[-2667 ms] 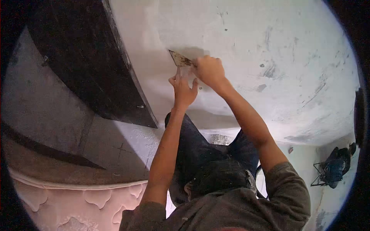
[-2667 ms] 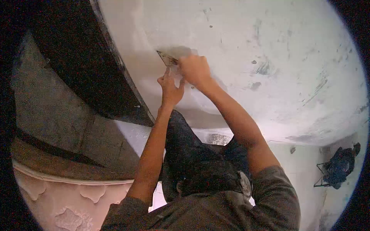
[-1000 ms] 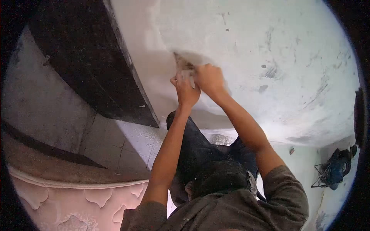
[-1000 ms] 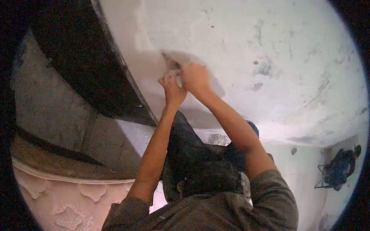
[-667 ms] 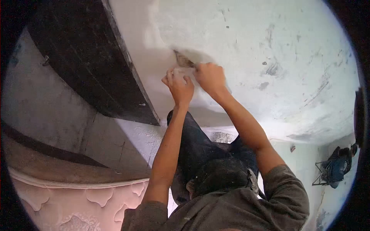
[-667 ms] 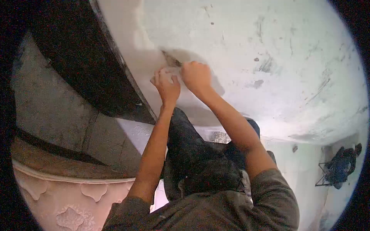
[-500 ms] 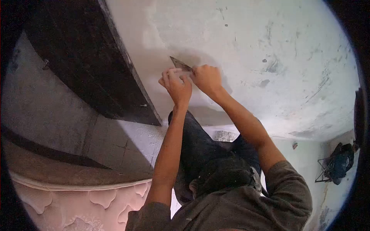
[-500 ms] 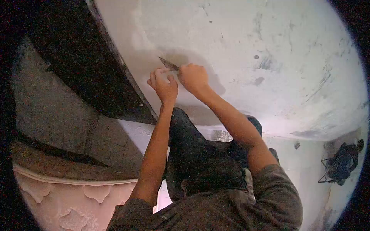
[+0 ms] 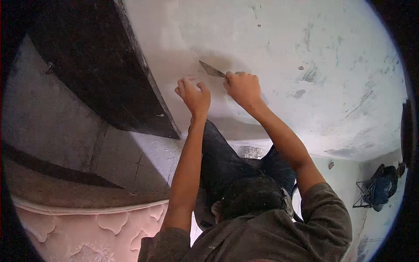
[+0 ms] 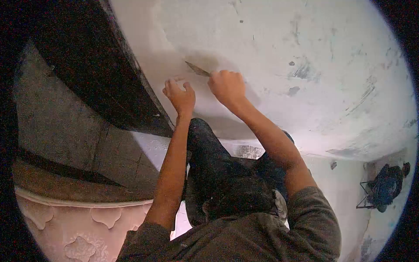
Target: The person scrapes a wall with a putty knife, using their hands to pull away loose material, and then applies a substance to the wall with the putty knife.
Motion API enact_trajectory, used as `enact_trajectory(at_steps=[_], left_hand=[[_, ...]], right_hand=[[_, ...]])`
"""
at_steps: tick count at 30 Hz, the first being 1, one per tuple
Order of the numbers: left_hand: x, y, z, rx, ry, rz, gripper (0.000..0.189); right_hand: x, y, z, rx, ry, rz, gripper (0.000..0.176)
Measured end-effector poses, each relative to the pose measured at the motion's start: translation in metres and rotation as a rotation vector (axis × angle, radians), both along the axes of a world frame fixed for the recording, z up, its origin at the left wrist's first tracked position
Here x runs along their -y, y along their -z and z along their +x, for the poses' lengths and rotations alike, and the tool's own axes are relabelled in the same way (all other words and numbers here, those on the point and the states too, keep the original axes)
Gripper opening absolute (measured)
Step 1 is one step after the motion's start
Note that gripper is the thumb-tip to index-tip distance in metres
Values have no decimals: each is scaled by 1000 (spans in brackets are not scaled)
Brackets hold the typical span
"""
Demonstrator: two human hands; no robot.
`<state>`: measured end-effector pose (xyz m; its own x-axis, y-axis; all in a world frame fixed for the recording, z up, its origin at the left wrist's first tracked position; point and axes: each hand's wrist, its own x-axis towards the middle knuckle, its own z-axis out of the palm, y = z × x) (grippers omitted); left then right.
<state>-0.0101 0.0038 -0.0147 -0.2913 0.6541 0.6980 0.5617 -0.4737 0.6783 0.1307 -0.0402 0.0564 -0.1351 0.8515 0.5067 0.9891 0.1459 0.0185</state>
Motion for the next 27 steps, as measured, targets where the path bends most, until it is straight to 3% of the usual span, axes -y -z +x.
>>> enact_trajectory(at_steps=[2, 7, 9, 12, 14, 15, 17, 19, 22, 24, 27], left_hand=[[4, -2, 4, 24, -35, -98, 23], [4, 3, 5, 28, 28, -69, 23], [6, 7, 8, 29, 51, -80, 23], [6, 6, 11, 32, 96, -44, 32], [14, 7, 16, -88, 155, 81, 54], [18, 9, 19, -97, 159, 83, 54], [24, 12, 25, -158, 287, 44, 74], [20, 18, 25, -193, 307, 40, 78], [20, 22, 23, -269, 327, 47, 81], [20, 24, 21, -306, 324, 63, 81], [21, 30, 23, -305, 370, -14, 82]], right_hand=[[3, -6, 1, -19, 4, 21, 17], [-8, 3, 4, 45, -20, 83, 18], [-6, -2, 9, 32, 19, -56, 17], [-1, -4, 4, -13, 48, 14, 16], [-14, 16, 6, 19, -12, 2, 18], [-17, 18, 4, 47, -69, 4, 21], [-20, 21, 5, 40, -34, -41, 20], [-16, 18, 2, 51, -14, -91, 20], [-9, 18, 1, -39, -48, -50, 20], [-7, 17, 4, -74, 22, 117, 20], [2, 9, 4, -86, 16, 94, 21]])
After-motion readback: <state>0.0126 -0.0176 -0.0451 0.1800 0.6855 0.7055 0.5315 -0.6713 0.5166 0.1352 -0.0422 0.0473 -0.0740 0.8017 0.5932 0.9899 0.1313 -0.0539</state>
